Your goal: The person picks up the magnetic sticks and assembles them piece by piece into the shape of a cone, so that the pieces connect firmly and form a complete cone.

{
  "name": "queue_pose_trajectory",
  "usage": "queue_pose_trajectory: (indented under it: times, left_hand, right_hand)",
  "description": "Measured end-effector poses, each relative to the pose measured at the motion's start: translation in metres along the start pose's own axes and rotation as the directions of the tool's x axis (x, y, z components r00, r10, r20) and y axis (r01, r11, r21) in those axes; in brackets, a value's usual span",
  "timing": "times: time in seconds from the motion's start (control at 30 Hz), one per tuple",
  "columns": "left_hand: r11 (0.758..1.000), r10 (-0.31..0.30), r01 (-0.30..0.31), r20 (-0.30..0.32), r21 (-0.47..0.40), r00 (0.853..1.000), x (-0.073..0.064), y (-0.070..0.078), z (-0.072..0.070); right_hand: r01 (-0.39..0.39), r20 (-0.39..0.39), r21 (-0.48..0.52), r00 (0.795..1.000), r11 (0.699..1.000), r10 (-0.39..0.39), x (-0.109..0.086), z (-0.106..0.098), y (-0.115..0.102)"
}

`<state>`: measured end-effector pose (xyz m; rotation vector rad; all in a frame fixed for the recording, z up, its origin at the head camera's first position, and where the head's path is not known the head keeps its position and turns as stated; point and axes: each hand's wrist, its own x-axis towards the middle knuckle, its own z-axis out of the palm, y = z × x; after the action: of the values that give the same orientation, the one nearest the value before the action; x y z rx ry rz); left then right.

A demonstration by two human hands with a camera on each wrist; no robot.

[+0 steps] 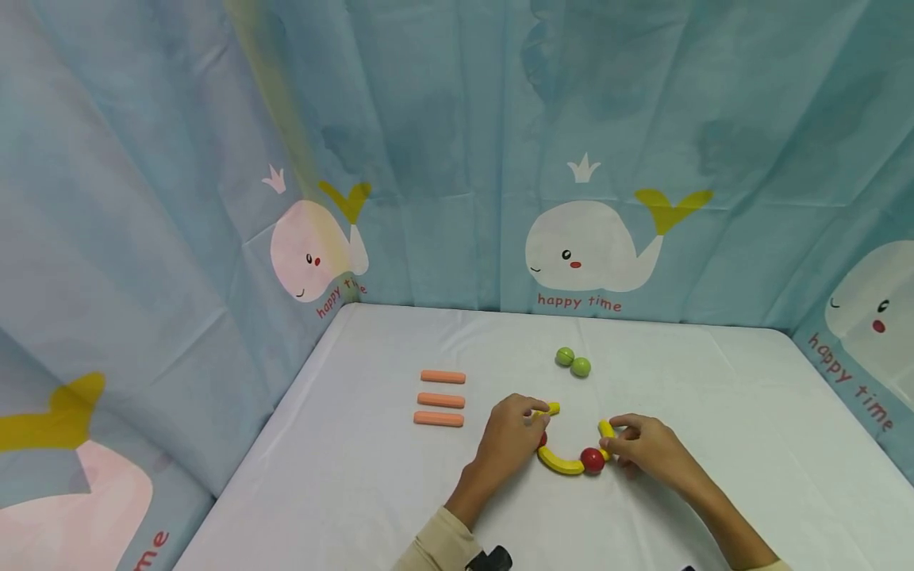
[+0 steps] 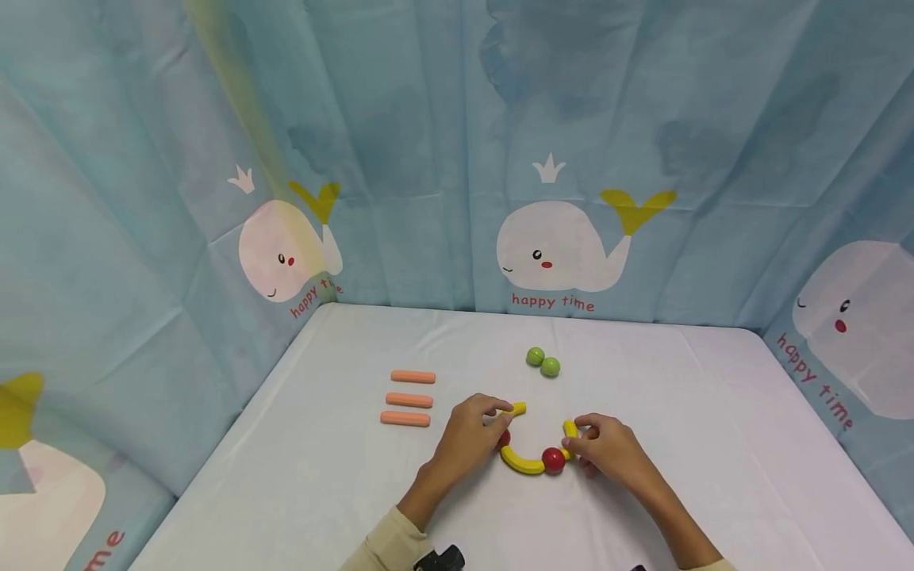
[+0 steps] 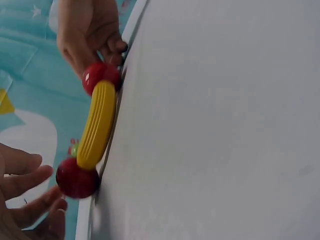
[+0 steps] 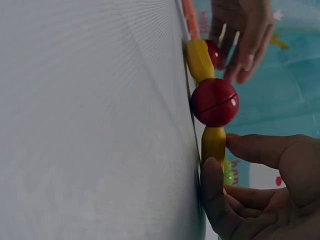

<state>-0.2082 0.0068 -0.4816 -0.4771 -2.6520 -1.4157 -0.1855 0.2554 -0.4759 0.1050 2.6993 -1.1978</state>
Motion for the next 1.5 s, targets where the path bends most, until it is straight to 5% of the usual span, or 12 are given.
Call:
queue_pose_trajectory:
  times: [0.13, 0.3, 0.97, 1.5]
  left_hand:
    - [0.997, -0.082, 0.082, 0.04, 0.018, 0.996, 0.006, -0.013, -0.004]
    - [0.996, -0.086, 0.086, 0.049, 0.017, 0.995, 0.01, -0.023, -0.005]
    - [0.997, -0.071, 0.074, 0.124, -0.018, 0.99, 0.01, -0.027, -0.005]
    - [0.993, -0.122, 0.121, 0.161, 0.019, 0.979, 0.008, -0.019, -0.004]
  right_hand:
    - [0.004, -0.015, -0.002, 1.0, 1.0, -0.004, 0.0, 0.001, -0.001]
    - [0.005, -0.022, 0.004, 1.0, 1.0, -0.005, 0.003, 0.002, -0.003]
    - [-0.002, -0.064, 0.004, 0.998, 1.0, 0.002, 0.017, -0.001, -0.007]
    - [0.076, -0.032, -0.068, 0.996, 0.995, -0.078, 0.031, -0.003, -0.012]
